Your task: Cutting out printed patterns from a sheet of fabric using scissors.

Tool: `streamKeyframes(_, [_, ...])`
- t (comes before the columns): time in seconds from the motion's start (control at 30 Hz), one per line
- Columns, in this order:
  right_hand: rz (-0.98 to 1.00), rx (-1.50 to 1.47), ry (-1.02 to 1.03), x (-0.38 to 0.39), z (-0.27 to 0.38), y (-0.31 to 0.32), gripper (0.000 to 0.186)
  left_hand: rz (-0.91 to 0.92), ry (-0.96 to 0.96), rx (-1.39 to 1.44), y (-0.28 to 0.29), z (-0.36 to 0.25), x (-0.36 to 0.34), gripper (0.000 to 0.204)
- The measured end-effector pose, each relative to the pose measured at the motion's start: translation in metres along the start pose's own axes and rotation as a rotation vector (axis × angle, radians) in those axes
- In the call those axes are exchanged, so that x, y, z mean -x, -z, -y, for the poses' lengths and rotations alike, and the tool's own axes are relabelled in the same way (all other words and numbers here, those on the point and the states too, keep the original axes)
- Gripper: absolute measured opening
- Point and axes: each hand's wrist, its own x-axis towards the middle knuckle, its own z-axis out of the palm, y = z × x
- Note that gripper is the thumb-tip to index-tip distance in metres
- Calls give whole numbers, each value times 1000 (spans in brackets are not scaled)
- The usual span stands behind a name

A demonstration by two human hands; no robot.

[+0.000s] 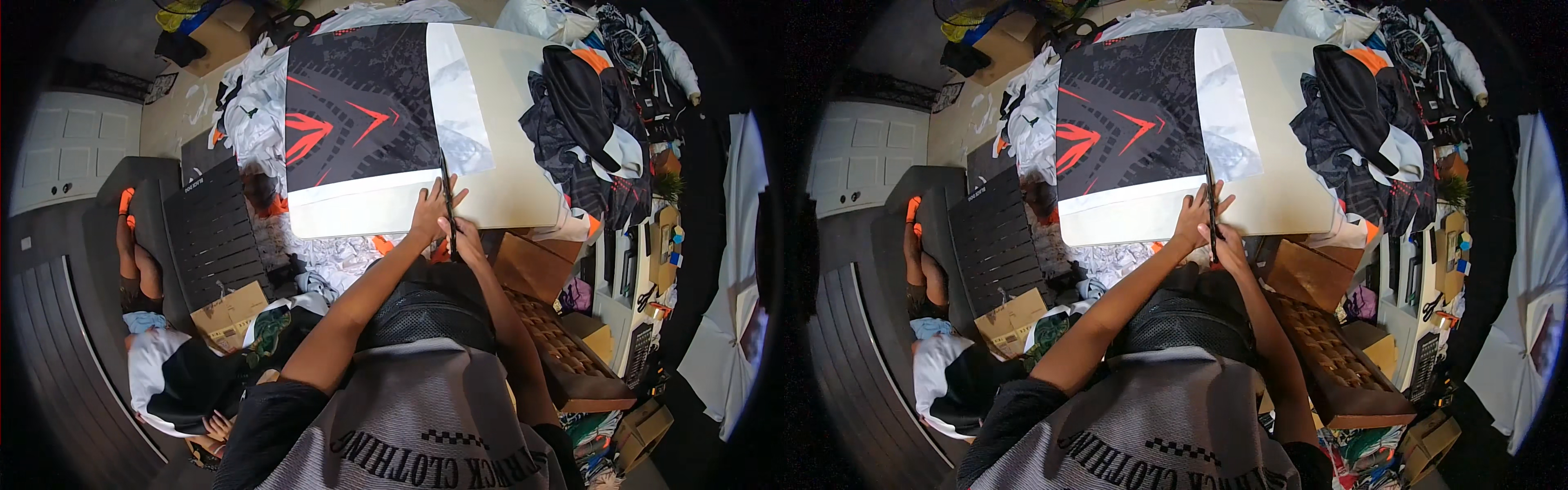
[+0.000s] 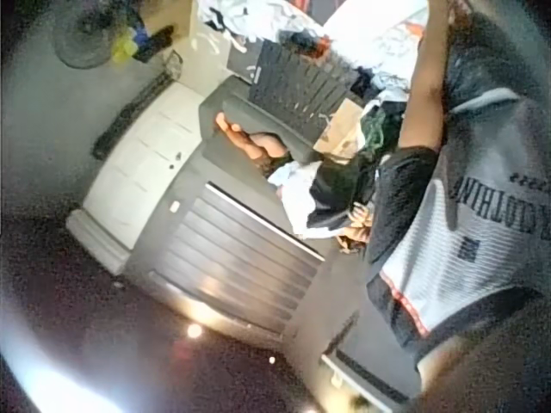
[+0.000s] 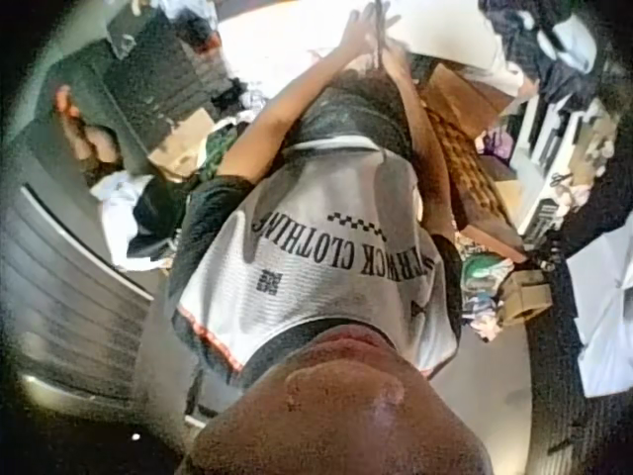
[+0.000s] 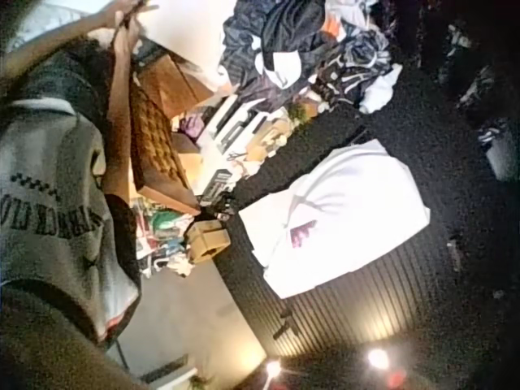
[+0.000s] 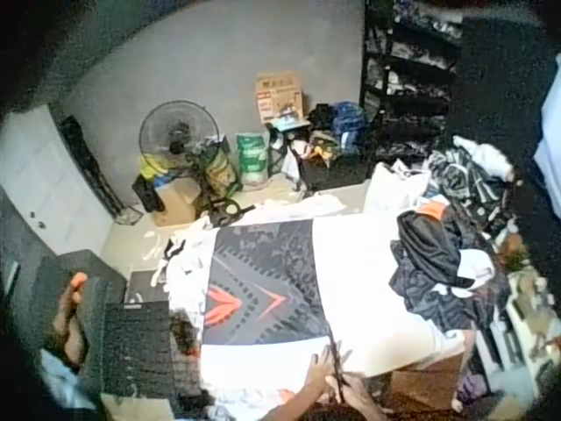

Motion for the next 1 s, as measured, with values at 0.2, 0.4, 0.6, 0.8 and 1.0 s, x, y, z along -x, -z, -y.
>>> streamKeyframes(0.2, [-14, 56, 28, -2, -4, 2, 38, 47, 4, 31, 2, 0, -1, 64])
streamKeyframes(0.4, [10, 58, 27, -2, -2, 5, 39, 2, 3, 21, 0, 0, 0, 64])
streamKeyframes(0.6, [-4, 45, 79, -6, 1, 2, 38, 4, 2, 29, -1, 0, 1, 64])
streamKeyframes(0.8, [-5, 55, 103, -10, -4, 4, 38, 32, 11, 13, 0, 0, -1, 66])
streamKeyframes(1.0, [0, 34, 97, -12, -11, 7, 37, 60, 16, 2, 1, -1, 0, 66])
